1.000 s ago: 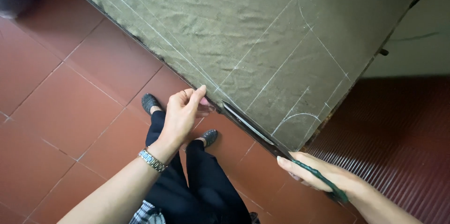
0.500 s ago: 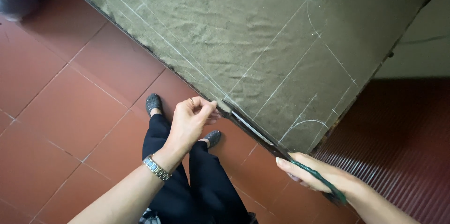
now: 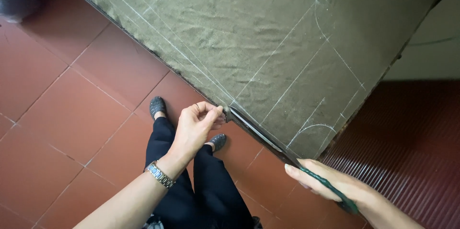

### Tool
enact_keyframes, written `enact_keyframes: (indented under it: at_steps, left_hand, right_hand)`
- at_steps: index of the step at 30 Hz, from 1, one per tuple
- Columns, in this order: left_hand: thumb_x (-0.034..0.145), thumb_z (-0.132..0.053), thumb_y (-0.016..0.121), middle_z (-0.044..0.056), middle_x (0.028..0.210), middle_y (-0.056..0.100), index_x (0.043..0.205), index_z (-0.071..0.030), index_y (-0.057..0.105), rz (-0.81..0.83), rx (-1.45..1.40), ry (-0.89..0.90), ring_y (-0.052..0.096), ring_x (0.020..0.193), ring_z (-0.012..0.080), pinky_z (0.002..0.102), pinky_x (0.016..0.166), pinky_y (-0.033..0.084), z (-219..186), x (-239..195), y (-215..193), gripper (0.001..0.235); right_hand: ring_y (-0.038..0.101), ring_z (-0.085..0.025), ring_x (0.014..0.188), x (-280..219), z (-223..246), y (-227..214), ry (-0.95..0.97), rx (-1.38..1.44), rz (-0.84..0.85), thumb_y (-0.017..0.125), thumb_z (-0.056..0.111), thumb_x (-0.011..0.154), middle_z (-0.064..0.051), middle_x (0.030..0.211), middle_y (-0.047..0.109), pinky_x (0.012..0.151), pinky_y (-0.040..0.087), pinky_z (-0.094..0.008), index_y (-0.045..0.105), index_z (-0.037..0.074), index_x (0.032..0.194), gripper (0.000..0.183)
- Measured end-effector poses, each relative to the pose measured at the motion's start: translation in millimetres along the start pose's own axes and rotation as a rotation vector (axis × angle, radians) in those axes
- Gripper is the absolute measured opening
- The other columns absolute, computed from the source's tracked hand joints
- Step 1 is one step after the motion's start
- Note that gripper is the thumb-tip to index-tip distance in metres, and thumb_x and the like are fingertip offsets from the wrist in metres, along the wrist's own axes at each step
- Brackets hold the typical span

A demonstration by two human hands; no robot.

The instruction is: Cutting out garment patterns from a large piece of fabric using tailor shears along chalk lines.

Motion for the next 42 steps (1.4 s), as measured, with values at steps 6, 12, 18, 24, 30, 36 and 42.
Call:
enact_keyframes:
  at_steps: [6,12,18,24,30,36,42]
  left_hand:
    - [0.082,-0.025,0.073,0.002,0.070,0.073,0.074,-0.005,0.073,0.036,0.150,0.072,0.063,0.066,0.0061,0.021,0.064,0.052,-3,-4,2,0.021]
    - [0.087,-0.015,0.070,0.003,0.062,0.065,0.076,-0.005,0.067,0.085,0.030,-0.035,0.042,0.042,0.0055,0.021,0.035,0.032,12,-6,6,0.015]
    - [0.082,-0.016,0.073,-0.001,0.069,0.069,0.072,-0.009,0.070,0.078,0.159,0.106,0.060,0.062,0.0055,0.020,0.062,0.049,11,-1,9,0.012]
    - [0.081,-0.017,0.074,-0.004,0.063,0.064,0.068,-0.011,0.068,0.076,0.199,0.136,0.053,0.057,0.0034,0.021,0.056,0.043,19,6,8,0.015]
    - [0.080,-0.016,0.076,-0.004,0.062,0.063,0.067,-0.011,0.068,0.101,0.171,0.148,0.052,0.058,0.0027,0.020,0.056,0.043,22,10,8,0.016]
    - [0.081,-0.018,0.078,-0.004,0.059,0.056,0.065,-0.011,0.067,0.136,0.166,0.077,0.044,0.052,0.0032,0.020,0.050,0.036,25,10,8,0.021]
    - [0.081,-0.018,0.077,-0.005,0.059,0.055,0.065,-0.011,0.066,0.177,0.162,0.094,0.043,0.052,0.0024,0.020,0.053,0.035,21,9,9,0.021]
  right_hand:
    - [0.032,-0.011,0.062,10,17,-4,-0.056,0.036,-0.016,0.043,0.058,0.095,0.004,0.069,0.037,0.060,0.033,-0.027,0.035,0.016,0.073,0.048]
    - [0.028,-0.010,0.059,17,23,-3,-0.141,0.071,0.011,0.042,0.055,0.097,0.004,0.066,0.033,0.055,0.028,-0.027,0.032,0.016,0.074,0.046]
    - [0.031,-0.010,0.061,-4,49,-7,-0.072,0.105,-0.012,0.047,0.056,0.095,0.004,0.069,0.035,0.058,0.033,-0.025,0.033,0.017,0.073,0.047]
    - [0.028,-0.010,0.066,-14,51,-10,-0.015,0.039,-0.119,0.051,0.057,0.096,0.006,0.075,0.030,0.060,0.029,-0.028,0.027,0.017,0.075,0.051]
    - [0.044,-0.009,0.074,-13,42,-15,0.145,0.069,0.010,0.042,0.059,0.091,0.004,0.082,0.048,0.070,0.044,-0.021,0.047,0.017,0.080,0.044]
    - [0.042,-0.010,0.066,8,62,-18,-0.106,-0.058,0.009,0.036,0.057,0.094,0.003,0.072,0.045,0.065,0.041,-0.023,0.040,0.017,0.076,0.045]
    - [0.046,-0.010,0.071,7,85,-20,-0.102,0.032,0.010,0.037,0.051,0.096,0.005,0.076,0.051,0.071,0.041,-0.024,0.050,0.015,0.079,0.041]
Point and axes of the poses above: each hand's wrist, its own x-axis towards the middle knuckle, its own y-axis out of the palm, z = x × y, the point moved 6 cm from there along x, towards the middle knuckle
